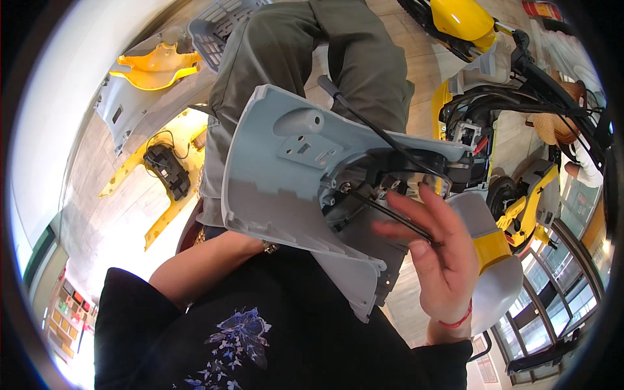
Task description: Repairing or assembling a motorcycle plastic fairing component and its internal wiring/hardware.
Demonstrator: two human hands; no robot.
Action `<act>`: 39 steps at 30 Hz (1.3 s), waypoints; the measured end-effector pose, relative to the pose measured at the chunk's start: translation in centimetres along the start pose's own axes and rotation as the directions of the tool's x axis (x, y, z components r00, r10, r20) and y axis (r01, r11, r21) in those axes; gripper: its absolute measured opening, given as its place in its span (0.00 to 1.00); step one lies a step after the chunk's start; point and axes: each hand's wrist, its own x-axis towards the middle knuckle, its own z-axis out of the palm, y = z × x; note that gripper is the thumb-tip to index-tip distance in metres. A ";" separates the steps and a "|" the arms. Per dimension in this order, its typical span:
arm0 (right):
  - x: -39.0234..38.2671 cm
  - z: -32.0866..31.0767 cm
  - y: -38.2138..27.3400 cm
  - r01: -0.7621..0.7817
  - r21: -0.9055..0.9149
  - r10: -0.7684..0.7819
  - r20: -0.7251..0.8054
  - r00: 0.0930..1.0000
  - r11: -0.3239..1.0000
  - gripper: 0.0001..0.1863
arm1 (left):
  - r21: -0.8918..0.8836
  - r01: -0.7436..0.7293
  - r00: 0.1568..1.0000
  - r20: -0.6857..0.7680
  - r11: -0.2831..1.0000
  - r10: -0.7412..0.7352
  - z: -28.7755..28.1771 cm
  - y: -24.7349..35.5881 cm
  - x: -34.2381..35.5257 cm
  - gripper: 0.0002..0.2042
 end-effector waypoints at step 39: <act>0.2 0.3 -1.0 0.175 -0.642 -0.191 0.046 0.981 0.746 0.21 | -0.013 0.019 1.000 0.017 1.000 -0.019 0.4 -0.1 -0.1 0.17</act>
